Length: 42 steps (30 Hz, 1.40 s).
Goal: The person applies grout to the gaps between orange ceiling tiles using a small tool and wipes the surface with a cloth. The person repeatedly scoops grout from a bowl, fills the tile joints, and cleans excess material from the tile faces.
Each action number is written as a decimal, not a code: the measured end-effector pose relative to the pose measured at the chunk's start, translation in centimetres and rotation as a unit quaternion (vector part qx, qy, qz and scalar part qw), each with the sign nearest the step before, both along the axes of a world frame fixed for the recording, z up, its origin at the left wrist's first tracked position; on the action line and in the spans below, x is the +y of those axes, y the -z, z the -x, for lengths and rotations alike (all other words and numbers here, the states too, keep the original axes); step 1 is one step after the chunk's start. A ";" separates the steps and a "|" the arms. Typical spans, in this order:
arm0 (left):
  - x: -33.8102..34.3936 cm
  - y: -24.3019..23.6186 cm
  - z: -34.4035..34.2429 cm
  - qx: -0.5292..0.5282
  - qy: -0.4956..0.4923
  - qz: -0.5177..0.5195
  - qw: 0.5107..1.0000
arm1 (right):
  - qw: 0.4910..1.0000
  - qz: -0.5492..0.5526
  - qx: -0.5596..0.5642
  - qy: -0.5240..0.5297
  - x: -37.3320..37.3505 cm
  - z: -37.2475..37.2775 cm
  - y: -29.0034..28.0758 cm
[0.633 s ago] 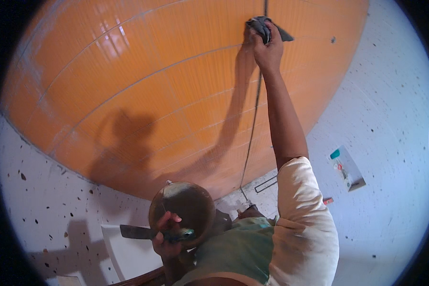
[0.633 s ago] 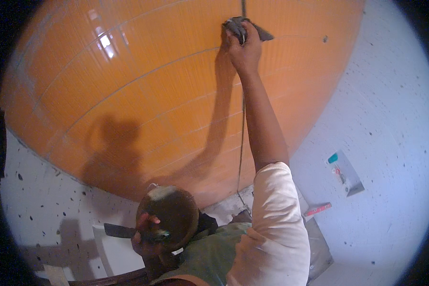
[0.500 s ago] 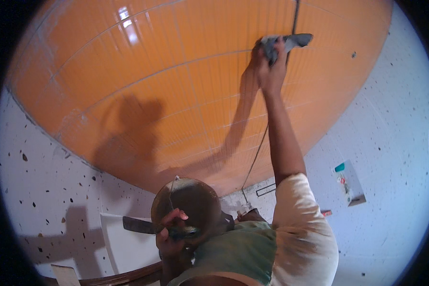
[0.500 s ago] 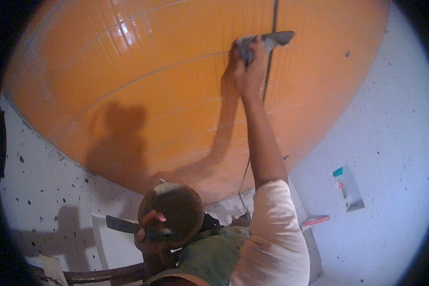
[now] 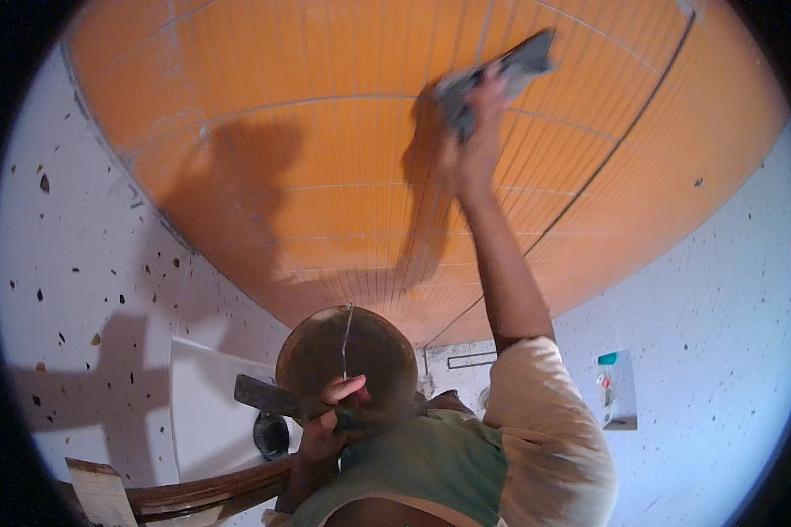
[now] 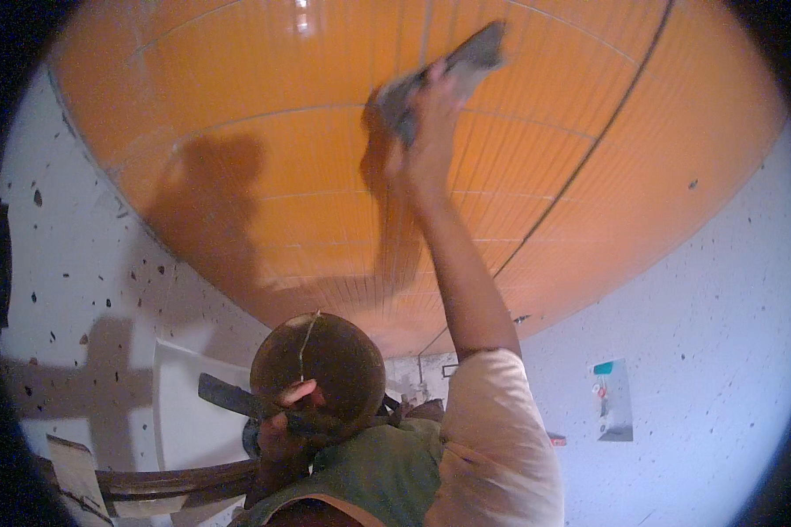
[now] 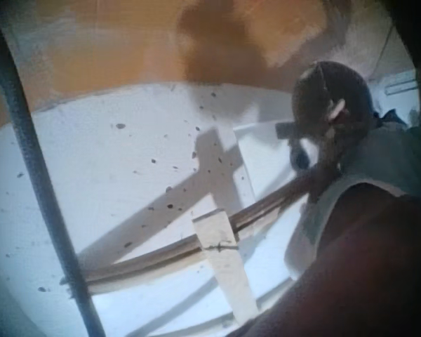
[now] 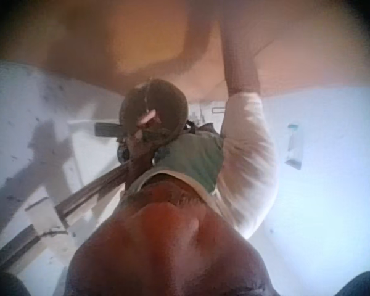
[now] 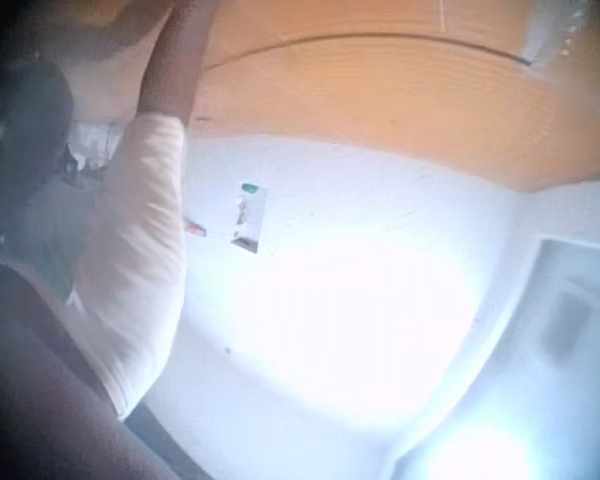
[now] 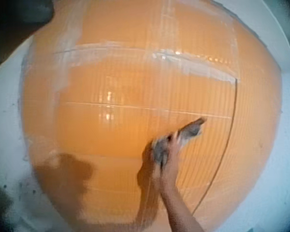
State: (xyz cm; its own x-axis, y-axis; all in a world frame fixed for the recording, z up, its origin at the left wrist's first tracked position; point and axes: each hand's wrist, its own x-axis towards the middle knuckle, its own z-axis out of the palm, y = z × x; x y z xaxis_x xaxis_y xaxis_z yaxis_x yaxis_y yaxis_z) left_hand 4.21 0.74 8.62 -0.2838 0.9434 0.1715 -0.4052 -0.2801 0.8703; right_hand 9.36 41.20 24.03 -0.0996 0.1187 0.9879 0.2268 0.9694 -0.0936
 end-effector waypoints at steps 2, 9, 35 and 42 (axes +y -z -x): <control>0.2 -0.8 0.6 0.029 0.013 0.025 0.999 | 0.985 -0.020 -0.172 -0.004 -1.1 0.5 8.5; -0.7 -1.0 1.2 0.056 0.035 0.043 0.997 | 0.980 0.076 -0.186 -0.003 -5.8 5.0 2.0; -1.1 -1.2 1.7 0.060 0.064 0.046 0.995 | 0.981 -0.038 -0.192 0.007 -7.3 10.3 -6.1; -0.8 -1.3 2.4 0.118 0.070 0.030 0.990 | 0.895 -0.142 -0.419 -0.057 -7.7 13.6 4.9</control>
State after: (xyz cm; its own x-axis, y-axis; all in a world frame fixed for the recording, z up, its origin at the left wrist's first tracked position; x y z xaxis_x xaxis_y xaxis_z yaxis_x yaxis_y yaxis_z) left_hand 1.80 -0.05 9.89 -0.1078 0.9814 0.1591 -0.2192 -0.1795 0.9590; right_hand -4.20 33.53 19.14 -0.8150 -0.1838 0.5495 0.0004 0.9482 0.3176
